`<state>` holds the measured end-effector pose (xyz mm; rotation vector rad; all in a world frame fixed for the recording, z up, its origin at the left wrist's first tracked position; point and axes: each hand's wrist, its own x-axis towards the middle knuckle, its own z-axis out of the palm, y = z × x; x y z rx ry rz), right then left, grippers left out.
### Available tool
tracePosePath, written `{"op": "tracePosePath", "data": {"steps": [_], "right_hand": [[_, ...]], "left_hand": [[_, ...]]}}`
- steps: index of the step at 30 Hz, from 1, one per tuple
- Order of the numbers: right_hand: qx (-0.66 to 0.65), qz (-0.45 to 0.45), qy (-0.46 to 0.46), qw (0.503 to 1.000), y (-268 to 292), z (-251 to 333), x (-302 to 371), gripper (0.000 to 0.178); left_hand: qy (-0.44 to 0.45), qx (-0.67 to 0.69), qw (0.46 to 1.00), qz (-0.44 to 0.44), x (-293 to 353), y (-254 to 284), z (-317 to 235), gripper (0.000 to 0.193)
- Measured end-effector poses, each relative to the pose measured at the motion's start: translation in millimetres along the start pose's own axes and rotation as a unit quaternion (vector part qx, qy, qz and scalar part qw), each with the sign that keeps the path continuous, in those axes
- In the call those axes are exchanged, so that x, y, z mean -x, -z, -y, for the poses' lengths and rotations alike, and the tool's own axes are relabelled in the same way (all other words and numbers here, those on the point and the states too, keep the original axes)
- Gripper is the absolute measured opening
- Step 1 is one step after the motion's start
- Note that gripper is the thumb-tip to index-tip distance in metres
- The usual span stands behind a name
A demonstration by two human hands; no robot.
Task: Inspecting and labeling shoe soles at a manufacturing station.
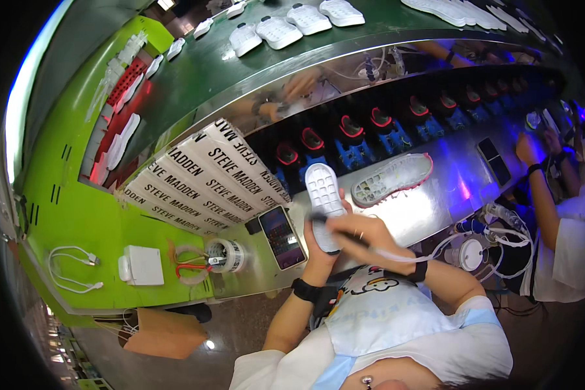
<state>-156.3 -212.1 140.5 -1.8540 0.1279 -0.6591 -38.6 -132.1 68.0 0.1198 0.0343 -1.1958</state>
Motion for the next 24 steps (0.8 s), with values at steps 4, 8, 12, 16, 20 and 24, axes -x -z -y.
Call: {"op": "tracePosePath", "data": {"steps": [4, 8, 12, 16, 20, 24], "right_hand": [[-0.088, -0.004, -0.087, 0.992, 10.0, 6.6, -9.8, 0.019], [-0.158, 0.126, -0.167, 0.965, 19.8, 14.5, -5.1, 0.017], [-0.176, 0.077, -0.155, 0.969, 23.6, 10.8, -11.8, 0.019], [-0.146, 0.168, -0.163, 0.961, 44.5, 26.9, -16.2, 0.017], [-0.029, 0.215, 0.036, 0.975, 52.9, 25.3, -21.2, 0.013], [-0.070, 0.172, 0.024, 0.982, 54.7, 38.6, -22.9, 0.012]], "left_hand": [[-0.029, 0.043, 0.999, 0.012, -6.8, -4.4, -6.8, 0.057], [-0.010, 0.014, 1.000, 0.014, -12.7, -11.2, -16.4, 0.059], [0.053, -0.018, 0.995, 0.082, -14.2, -34.1, -20.8, 0.064], [0.123, -0.135, 0.981, 0.069, -16.9, -40.7, -33.2, 0.062], [0.179, -0.233, 0.956, -0.006, -24.5, -51.5, -38.8, 0.048], [0.219, -0.302, 0.923, -0.098, -26.6, -70.7, -38.5, 0.037]]}}
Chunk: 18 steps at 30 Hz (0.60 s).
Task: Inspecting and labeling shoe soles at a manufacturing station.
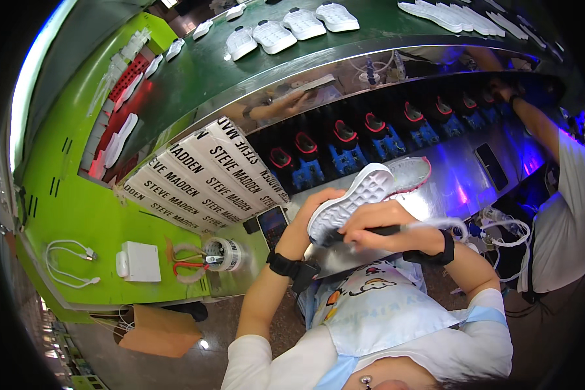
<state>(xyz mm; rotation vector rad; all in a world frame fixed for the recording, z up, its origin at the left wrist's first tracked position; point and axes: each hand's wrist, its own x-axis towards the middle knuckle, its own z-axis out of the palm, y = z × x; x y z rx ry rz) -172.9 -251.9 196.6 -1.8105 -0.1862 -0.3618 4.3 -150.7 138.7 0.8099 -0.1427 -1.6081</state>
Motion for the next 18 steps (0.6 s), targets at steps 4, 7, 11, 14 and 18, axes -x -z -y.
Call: {"op": "tracePosePath", "data": {"steps": [4, 7, 11, 14, 18], "right_hand": [[0.142, 0.115, 0.000, 0.983, 15.1, -8.7, 9.6, 0.013], [0.027, 0.025, 0.020, 0.999, 16.5, -0.4, 8.4, 0.013], [0.138, 0.037, 0.000, 0.990, 32.5, -16.2, 26.6, 0.013], [0.032, -0.115, -0.086, 0.989, 55.6, -1.1, 38.2, 0.016], [-0.026, -0.172, 0.075, 0.982, 37.3, 21.9, 20.7, 0.023]], "left_hand": [[-0.031, -0.203, 0.977, -0.057, 40.5, -67.4, -16.0, 0.027], [-0.067, -0.275, 0.956, -0.079, 38.8, -59.4, -11.2, 0.025], [0.024, -0.319, 0.946, -0.046, -2.7, -10.6, -14.3, 0.030], [0.015, -0.166, 0.986, 0.025, 8.2, -16.7, -14.8, 0.038], [-0.126, -0.047, 0.987, 0.084, 32.3, -45.2, -53.4, 0.049]]}}
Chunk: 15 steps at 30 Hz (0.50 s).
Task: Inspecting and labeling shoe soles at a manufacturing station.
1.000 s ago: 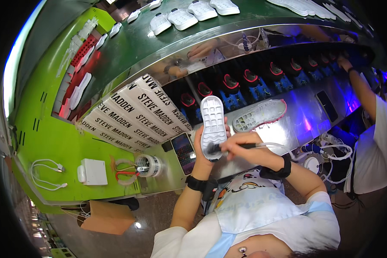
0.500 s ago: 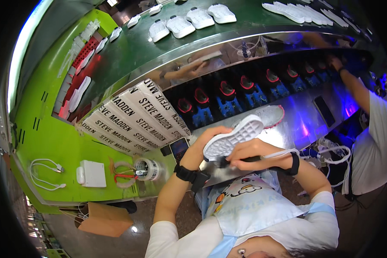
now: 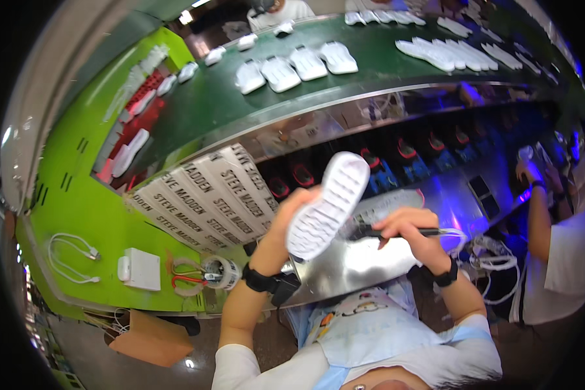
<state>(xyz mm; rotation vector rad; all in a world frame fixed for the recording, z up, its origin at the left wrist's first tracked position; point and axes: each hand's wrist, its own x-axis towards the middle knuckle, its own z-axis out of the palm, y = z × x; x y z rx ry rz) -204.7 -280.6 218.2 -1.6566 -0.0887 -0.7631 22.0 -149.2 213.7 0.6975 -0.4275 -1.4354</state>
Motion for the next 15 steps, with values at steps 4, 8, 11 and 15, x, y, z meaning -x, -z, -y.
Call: {"op": "tracePosePath", "data": {"steps": [4, 8, 11, 15], "right_hand": [[-0.158, -0.114, 0.049, 0.980, 4.0, 6.8, 2.3, 0.034], [-0.139, -0.144, -0.005, 0.980, 4.4, -10.0, 7.6, 0.025], [-0.148, -0.176, -0.040, 0.972, -5.1, -11.5, 12.5, 0.016], [-0.157, -0.259, -0.068, 0.950, 2.4, -12.6, 23.0, 0.027]], "left_hand": [[-0.108, 0.339, 0.919, 0.170, 14.3, 21.8, -116.6, 0.052], [-0.269, -0.085, 0.957, -0.069, -11.2, 18.5, -178.9, 0.045], [-0.213, -0.585, 0.678, -0.390, -70.6, -3.1, -239.2, 0.037], [-0.045, -0.692, 0.588, -0.417, -119.3, 22.6, -266.2, 0.032]]}}
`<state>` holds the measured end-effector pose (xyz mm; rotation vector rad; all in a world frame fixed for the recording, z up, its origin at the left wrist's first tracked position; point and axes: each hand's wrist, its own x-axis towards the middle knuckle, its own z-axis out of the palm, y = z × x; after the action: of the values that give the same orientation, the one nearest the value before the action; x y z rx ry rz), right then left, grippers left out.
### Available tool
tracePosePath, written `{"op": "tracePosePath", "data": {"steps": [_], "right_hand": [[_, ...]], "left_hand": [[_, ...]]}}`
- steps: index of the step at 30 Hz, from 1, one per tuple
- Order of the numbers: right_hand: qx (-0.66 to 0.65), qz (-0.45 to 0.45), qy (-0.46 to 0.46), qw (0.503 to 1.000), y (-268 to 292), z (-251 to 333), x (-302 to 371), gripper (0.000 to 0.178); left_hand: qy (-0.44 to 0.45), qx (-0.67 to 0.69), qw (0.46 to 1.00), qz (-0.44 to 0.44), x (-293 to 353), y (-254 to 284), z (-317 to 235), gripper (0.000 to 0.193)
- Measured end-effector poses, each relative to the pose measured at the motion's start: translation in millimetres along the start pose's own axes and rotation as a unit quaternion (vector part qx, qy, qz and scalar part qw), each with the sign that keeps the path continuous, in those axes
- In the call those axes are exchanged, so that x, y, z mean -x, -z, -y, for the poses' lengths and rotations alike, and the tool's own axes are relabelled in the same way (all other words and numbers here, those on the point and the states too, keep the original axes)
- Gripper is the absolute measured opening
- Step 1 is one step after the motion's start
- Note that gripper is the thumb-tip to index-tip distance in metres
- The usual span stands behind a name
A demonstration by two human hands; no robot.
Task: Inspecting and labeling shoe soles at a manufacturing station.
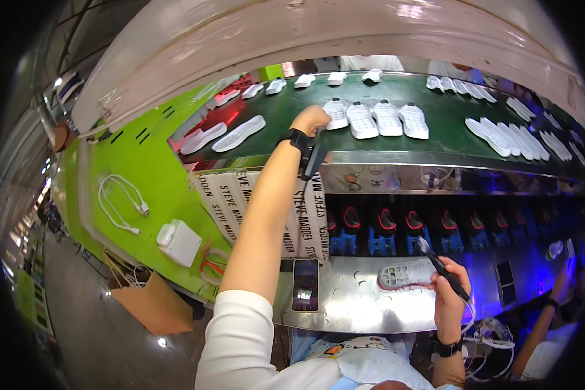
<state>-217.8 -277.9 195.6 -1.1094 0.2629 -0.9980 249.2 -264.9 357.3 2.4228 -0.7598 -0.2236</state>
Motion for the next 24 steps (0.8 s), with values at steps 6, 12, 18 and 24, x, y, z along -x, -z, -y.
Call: {"op": "tracePosePath", "data": {"steps": [6, 12, 18, 24], "right_hand": [[0.024, 0.018, -0.084, 0.996, -5.1, -9.2, -3.9, 0.025], [0.016, 0.095, -0.085, 0.992, -14.8, -24.8, 6.2, 0.026], [0.136, 0.229, -0.215, 0.940, -53.3, -66.8, 31.0, 0.022], [0.240, 0.264, -0.135, 0.924, -70.0, -73.4, 61.1, 0.019]], "left_hand": [[-0.042, 0.510, 0.858, 0.055, 72.6, 40.6, 64.6, 0.018], [0.020, 0.724, 0.676, 0.134, 251.7, -52.8, 112.3, 0.026], [0.106, 0.855, 0.452, 0.230, 334.7, -237.7, 173.0, 0.041], [0.138, 0.894, 0.358, 0.230, 345.4, -269.4, 155.5, 0.043]]}}
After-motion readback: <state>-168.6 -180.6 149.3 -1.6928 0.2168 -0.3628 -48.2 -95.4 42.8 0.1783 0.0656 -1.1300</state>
